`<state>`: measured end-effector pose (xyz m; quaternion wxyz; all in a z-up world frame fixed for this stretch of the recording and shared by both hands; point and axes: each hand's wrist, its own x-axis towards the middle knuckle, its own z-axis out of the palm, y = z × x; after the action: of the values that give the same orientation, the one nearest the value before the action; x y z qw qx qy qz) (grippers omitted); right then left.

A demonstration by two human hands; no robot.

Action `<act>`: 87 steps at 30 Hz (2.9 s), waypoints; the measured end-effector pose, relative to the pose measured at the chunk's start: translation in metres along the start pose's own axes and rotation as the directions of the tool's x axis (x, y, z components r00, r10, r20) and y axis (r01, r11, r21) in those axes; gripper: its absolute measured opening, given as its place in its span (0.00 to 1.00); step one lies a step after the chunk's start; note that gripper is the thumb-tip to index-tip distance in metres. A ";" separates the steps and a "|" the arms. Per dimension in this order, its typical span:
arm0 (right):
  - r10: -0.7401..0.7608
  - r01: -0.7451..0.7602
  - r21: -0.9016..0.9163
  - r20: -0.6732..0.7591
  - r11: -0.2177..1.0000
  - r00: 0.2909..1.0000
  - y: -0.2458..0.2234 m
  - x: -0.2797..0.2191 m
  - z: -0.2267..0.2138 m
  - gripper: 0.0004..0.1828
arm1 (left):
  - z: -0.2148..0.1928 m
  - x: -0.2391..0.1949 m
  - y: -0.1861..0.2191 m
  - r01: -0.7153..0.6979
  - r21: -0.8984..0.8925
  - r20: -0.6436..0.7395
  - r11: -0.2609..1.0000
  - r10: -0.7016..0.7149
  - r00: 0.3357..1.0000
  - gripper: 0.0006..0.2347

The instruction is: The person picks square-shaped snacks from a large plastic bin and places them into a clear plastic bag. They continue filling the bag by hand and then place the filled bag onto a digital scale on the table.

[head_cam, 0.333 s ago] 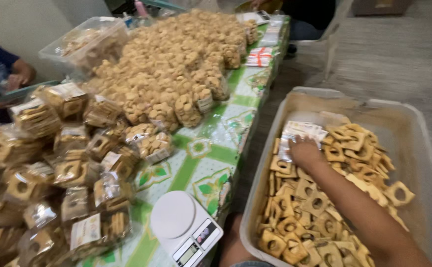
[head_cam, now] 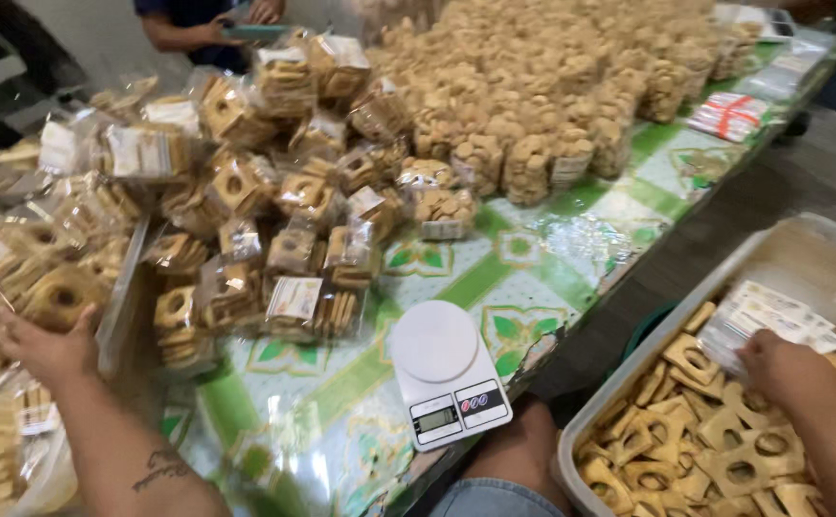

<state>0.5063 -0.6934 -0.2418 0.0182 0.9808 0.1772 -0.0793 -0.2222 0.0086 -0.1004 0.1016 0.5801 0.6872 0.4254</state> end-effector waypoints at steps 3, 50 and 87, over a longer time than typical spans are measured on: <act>-0.188 0.206 0.071 -0.208 0.976 0.960 0.030 -0.007 0.009 0.16 | 0.005 0.005 -0.019 -0.207 -0.105 -0.135 0.973 0.192 0.972 0.54; 0.338 0.089 0.980 -0.146 0.180 0.930 0.168 -0.128 -0.001 0.23 | 0.159 -0.781 0.324 -0.090 -0.924 -0.199 -0.372 0.667 -0.719 0.61; -0.260 0.547 0.270 -0.661 0.792 0.704 0.082 -0.206 -0.035 0.36 | 0.156 -0.820 0.330 0.680 -0.152 0.152 0.718 0.696 -0.701 0.43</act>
<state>0.3492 -0.8388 -0.1732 -0.2824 0.8656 0.3673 0.1899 0.3626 -0.6545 -0.2551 0.8419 0.4407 -0.2085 -0.2313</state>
